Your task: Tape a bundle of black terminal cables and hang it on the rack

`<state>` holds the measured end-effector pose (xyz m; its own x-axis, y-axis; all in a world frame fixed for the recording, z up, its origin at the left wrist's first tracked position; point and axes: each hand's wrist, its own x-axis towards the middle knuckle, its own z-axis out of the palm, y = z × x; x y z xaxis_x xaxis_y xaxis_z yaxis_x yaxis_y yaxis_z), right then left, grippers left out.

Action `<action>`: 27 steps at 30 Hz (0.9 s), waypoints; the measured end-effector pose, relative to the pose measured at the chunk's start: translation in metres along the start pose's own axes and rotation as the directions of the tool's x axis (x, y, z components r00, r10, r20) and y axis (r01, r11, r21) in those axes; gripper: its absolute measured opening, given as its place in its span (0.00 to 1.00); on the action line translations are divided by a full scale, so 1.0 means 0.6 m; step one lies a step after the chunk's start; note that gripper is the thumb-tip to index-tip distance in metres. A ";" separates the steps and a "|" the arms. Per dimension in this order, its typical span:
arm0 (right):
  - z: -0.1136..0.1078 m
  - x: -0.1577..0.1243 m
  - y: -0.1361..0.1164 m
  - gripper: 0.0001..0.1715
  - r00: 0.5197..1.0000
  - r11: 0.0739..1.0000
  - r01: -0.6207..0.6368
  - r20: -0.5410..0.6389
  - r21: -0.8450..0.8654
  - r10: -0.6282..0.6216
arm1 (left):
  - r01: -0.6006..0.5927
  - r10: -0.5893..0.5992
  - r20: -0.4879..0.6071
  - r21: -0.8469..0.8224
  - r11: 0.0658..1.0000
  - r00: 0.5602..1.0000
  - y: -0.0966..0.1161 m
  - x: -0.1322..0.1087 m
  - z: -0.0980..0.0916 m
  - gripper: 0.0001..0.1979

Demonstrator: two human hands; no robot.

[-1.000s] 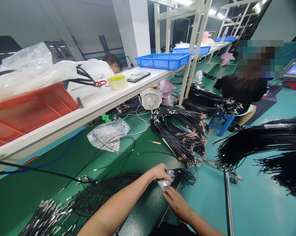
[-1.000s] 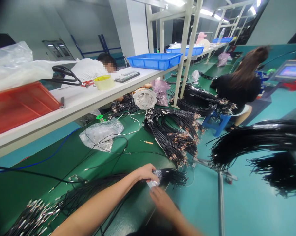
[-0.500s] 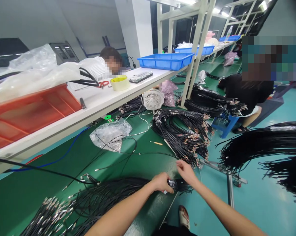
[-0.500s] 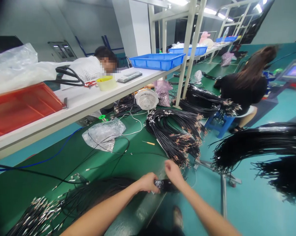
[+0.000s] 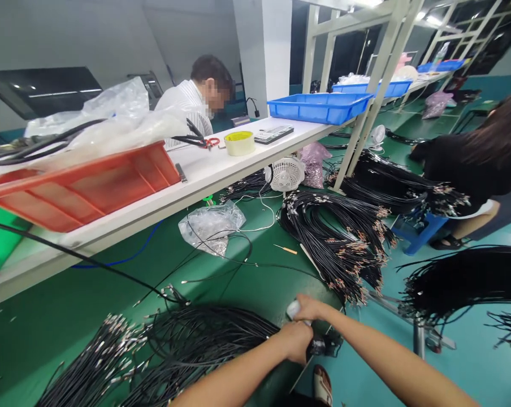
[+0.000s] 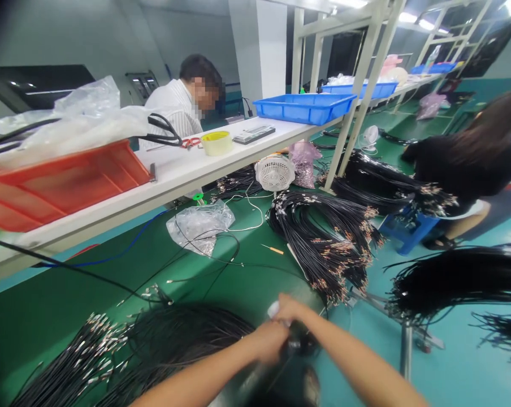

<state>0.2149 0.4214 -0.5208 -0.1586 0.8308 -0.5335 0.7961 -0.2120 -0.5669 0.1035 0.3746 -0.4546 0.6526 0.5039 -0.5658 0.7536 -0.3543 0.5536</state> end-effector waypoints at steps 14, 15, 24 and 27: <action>-0.060 -0.040 -0.003 0.17 0.974 0.902 0.048 -0.178 -0.428 -0.137 | -0.049 0.104 -0.108 0.427 0.903 0.989 -0.010 -0.024 0.002 0.34; -0.060 -0.044 -0.006 0.18 0.974 0.896 0.037 -0.186 -0.442 -0.131 | -0.056 0.109 -0.103 0.423 0.905 0.989 -0.015 -0.025 0.000 0.36; -0.060 -0.089 -0.017 0.34 0.955 0.895 0.017 -0.257 -0.446 -0.146 | 0.005 -0.019 0.038 0.359 0.933 0.999 -0.042 0.015 -0.035 0.19; -0.055 -0.104 -0.014 0.33 0.954 0.919 0.037 -0.258 -0.393 -0.149 | 0.000 -0.058 0.196 0.282 0.959 0.979 -0.051 0.032 -0.043 0.14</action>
<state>0.2371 0.3883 -0.4621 -0.1193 0.9575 -0.2624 0.9550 0.0384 -0.2943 0.0910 0.4158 -0.4668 0.6107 0.3593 -0.7057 0.7452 -0.5621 0.3587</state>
